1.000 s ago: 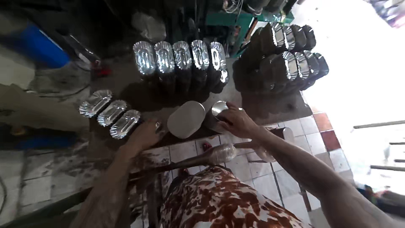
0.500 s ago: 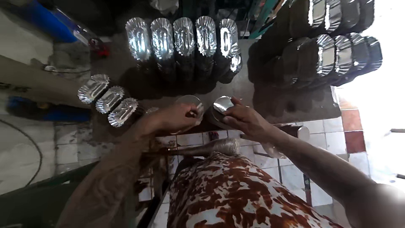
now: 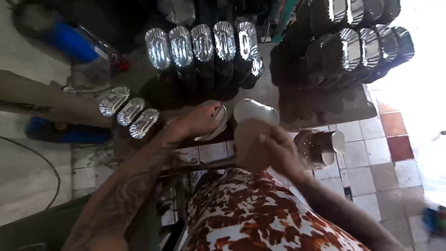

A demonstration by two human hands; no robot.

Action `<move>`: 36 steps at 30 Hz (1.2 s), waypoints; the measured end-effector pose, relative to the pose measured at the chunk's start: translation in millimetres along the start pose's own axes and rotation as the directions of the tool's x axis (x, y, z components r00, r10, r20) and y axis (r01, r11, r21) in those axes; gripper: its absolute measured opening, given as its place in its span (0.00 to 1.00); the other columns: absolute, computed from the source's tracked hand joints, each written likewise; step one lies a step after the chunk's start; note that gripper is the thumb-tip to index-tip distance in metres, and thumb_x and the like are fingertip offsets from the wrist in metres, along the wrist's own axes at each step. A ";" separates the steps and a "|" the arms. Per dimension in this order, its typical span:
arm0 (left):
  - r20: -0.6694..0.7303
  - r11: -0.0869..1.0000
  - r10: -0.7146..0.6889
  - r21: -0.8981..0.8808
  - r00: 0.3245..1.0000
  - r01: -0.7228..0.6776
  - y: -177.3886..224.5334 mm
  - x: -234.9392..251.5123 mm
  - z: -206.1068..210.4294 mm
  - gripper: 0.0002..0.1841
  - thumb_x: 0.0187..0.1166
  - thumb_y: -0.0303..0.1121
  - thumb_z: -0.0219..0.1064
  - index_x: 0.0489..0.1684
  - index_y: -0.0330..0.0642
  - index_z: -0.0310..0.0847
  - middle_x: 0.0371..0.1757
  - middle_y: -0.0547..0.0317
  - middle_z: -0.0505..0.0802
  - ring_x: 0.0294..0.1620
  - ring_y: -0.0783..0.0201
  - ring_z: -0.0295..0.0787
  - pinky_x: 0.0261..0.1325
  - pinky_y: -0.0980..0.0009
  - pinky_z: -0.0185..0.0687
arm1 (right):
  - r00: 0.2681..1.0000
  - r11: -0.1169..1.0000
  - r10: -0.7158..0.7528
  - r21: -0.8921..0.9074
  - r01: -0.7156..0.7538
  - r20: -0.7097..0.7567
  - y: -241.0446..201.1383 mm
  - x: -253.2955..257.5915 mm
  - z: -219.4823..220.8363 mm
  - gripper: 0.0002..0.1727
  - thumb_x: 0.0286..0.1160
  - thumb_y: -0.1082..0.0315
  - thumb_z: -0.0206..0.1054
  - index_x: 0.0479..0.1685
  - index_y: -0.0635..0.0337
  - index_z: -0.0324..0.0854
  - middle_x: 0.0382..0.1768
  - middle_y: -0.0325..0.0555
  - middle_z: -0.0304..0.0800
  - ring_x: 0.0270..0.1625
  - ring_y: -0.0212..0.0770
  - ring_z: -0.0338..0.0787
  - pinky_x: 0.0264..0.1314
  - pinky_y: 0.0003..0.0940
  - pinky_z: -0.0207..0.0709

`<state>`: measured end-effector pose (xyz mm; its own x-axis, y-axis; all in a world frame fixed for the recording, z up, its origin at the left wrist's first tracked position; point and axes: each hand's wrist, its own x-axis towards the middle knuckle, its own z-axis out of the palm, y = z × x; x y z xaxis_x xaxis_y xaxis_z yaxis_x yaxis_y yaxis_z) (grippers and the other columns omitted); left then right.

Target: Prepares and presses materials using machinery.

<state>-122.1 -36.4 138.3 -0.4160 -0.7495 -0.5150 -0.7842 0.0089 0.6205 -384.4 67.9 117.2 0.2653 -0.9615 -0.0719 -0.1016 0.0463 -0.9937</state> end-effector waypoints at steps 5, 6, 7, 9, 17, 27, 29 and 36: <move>-0.513 0.866 0.219 -0.289 0.830 -0.408 9.1 -104.0 54.1 0.24 0.75 0.26 0.50 0.70 0.42 0.80 0.50 0.65 0.92 0.46 0.77 0.89 0.48 0.75 0.87 | 0.976 0.846 0.216 0.497 -0.192 0.011 35.3 -54.5 54.4 0.14 0.85 0.73 0.53 0.60 0.59 0.80 0.42 0.40 0.94 0.44 0.34 0.93 0.51 0.37 0.90; -0.524 0.740 0.137 -0.510 0.841 -0.439 4.8 -112.9 71.0 0.24 0.73 0.23 0.49 0.66 0.44 0.81 0.48 0.70 0.93 0.43 0.82 0.89 0.45 0.80 0.88 | 0.977 0.841 0.215 0.509 -0.181 -0.008 29.7 -46.6 59.6 0.14 0.83 0.73 0.53 0.57 0.55 0.83 0.40 0.37 0.94 0.41 0.31 0.93 0.47 0.35 0.89; -0.510 0.623 0.033 -0.662 0.859 -0.417 -0.6 -114.8 88.6 0.24 0.71 0.22 0.47 0.63 0.45 0.82 0.45 0.72 0.94 0.40 0.83 0.89 0.42 0.80 0.88 | 0.975 0.837 0.220 0.517 -0.182 -0.012 23.8 -37.7 65.8 0.15 0.82 0.72 0.52 0.56 0.51 0.83 0.38 0.35 0.93 0.39 0.30 0.92 0.45 0.34 0.89; -0.407 0.433 -0.181 -0.850 0.895 -0.299 -11.2 -112.4 116.2 0.22 0.75 0.23 0.46 0.62 0.46 0.81 0.45 0.70 0.92 0.40 0.79 0.89 0.43 0.75 0.88 | 0.966 0.820 0.257 0.522 -0.234 0.028 13.2 -25.0 83.0 0.16 0.81 0.71 0.49 0.57 0.51 0.81 0.39 0.37 0.92 0.40 0.32 0.91 0.44 0.36 0.89; -0.431 -0.292 -0.301 -0.808 0.851 -0.513 -17.7 -93.1 188.5 0.20 0.74 0.29 0.51 0.13 0.60 0.82 0.21 0.73 0.90 0.25 0.81 0.87 0.31 0.80 0.85 | 0.863 0.723 0.160 0.538 -0.433 0.479 24.9 -16.3 72.7 0.12 0.78 0.76 0.61 0.50 0.54 0.87 0.38 0.39 0.95 0.39 0.30 0.92 0.48 0.32 0.88; 0.177 0.849 -0.374 -0.331 0.910 0.413 -119.4 96.9 268.2 0.28 0.87 0.57 0.53 0.69 0.46 0.85 0.67 0.42 0.90 0.72 0.42 0.84 0.72 0.32 0.71 | 0.665 0.558 0.535 -0.809 0.184 0.521 159.1 -77.0 -49.6 0.20 0.84 0.61 0.62 0.63 0.69 0.83 0.61 0.64 0.88 0.67 0.62 0.87 0.72 0.55 0.79; 0.201 0.797 -0.410 -0.395 0.890 0.456 -98.8 69.0 248.9 0.27 0.87 0.54 0.53 0.65 0.44 0.87 0.68 0.44 0.90 0.72 0.46 0.84 0.72 0.38 0.73 | 0.600 0.525 0.626 -0.838 0.148 0.498 175.5 -97.7 -59.2 0.20 0.84 0.59 0.61 0.62 0.67 0.84 0.60 0.62 0.88 0.67 0.61 0.86 0.72 0.55 0.79; -0.083 0.816 -0.409 -0.480 0.909 0.323 -109.5 -77.7 165.0 0.30 0.93 0.52 0.47 0.59 0.32 0.86 0.59 0.33 0.90 0.65 0.37 0.85 0.69 0.33 0.74 | 0.428 0.641 0.637 -0.749 0.167 0.641 161.0 -89.8 -35.2 0.22 0.89 0.65 0.55 0.74 0.70 0.79 0.71 0.68 0.82 0.76 0.64 0.80 0.83 0.53 0.70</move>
<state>-79.9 130.1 12.8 -0.0195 -0.7399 -0.6724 -0.5529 -0.5524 0.6238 -458.4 152.1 -33.3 0.6631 -0.2085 -0.7189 -0.7391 -0.3344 -0.5847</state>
